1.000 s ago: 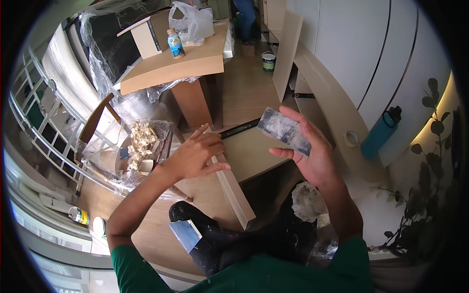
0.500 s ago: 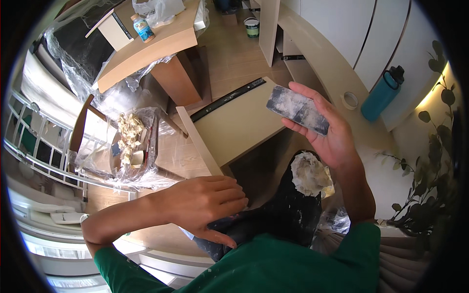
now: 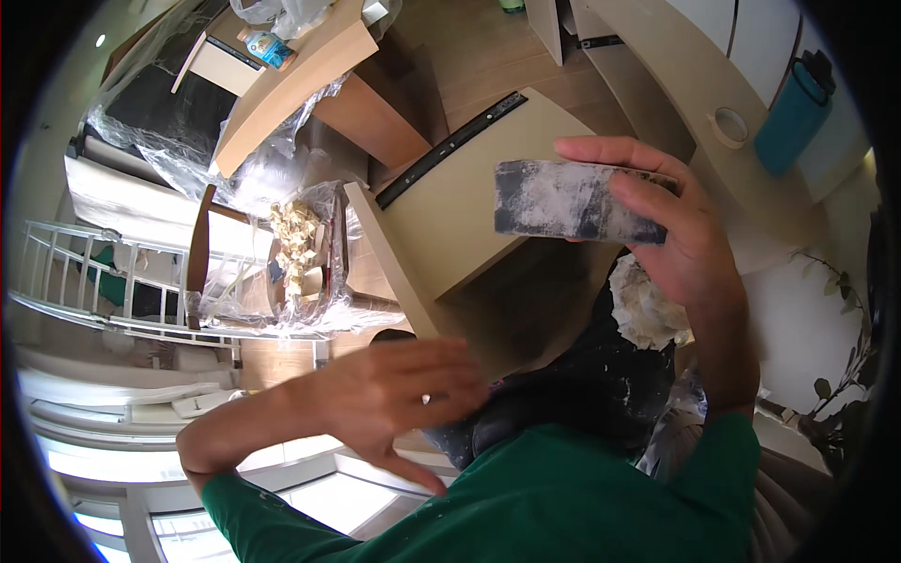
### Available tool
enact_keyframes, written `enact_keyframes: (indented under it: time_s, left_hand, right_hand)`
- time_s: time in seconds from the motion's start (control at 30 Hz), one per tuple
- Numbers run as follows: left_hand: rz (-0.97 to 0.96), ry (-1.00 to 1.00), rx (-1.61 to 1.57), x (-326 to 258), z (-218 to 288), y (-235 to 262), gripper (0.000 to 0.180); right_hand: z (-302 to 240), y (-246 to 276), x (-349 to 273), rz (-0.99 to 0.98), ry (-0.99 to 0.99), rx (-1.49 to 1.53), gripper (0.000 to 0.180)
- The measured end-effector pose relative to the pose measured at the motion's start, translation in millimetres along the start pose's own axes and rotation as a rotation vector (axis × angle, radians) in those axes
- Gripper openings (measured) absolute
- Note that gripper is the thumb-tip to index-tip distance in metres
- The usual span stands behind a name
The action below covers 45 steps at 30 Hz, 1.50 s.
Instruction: The person applies a substance to the inner corners of a wooden drawer using a putty knife and a cloth, then sands the outer edges and surface of the drawer with a sanding block.
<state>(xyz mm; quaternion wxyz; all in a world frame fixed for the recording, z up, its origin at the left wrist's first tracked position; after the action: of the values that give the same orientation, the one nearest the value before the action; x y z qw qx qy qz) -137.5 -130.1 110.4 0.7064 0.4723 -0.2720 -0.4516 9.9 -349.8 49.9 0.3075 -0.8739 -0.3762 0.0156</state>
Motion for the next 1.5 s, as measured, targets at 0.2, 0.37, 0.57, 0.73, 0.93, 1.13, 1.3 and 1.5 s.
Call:
enact_keyframes:
  time_s: [0.2, 0.37, 0.57, 0.73, 0.93, 1.13, 1.3, 1.5]
  left_hand:
    - [0.147, 0.061, -0.402, -1, -16, 31, 0.082]
    - [0.801, 0.547, -0.583, 4, -39, 46, 0.112]
    - [0.602, 0.665, -0.651, 17, -45, 60, 0.05]
    - [0.311, 0.493, 0.003, 13, -30, 45, 0.048]
    - [-0.541, 0.359, 0.537, 35, -4, 17, 0.049]
    - [-0.517, 0.434, 0.41, 29, -7, 12, 0.048]
    - [-0.386, 0.454, 0.396, 19, -15, 13, 0.045]
    - [-0.393, 0.478, 0.609, -4, -19, 22, 0.044]
  right_hand:
    - [6, 6, 17, -0.101, 0.035, 0.043, 0.036]
    - [15, -19, 57, -0.228, 0.133, 0.075, 0.028]
    - [45, -28, 90, -0.408, 0.227, -0.203, 0.02]
    - [36, 21, 125, 0.037, 0.49, -0.57, 0.022]
    - [49, 55, 143, 0.104, 0.559, -0.815, 0.016]
    - [52, 50, 132, -0.027, 0.515, -1.06, 0.017]
    - [48, 52, 126, -0.022, 0.467, -1.055, 0.018]
    - [46, 51, 120, -0.015, 0.443, -1.032, 0.019]
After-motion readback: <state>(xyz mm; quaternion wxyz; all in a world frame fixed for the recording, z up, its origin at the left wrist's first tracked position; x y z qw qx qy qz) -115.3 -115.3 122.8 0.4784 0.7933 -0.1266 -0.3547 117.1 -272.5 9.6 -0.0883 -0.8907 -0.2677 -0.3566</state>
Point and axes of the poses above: each hand's wrist, its own x-axis towards the middle knuckle, its own y-axis out of the back of the hand, z = x × y, the point moved 3 cm from there along x, towards the middle knuckle, and after that the axes turned 6 degrees about -y, right-handed, at the moved point
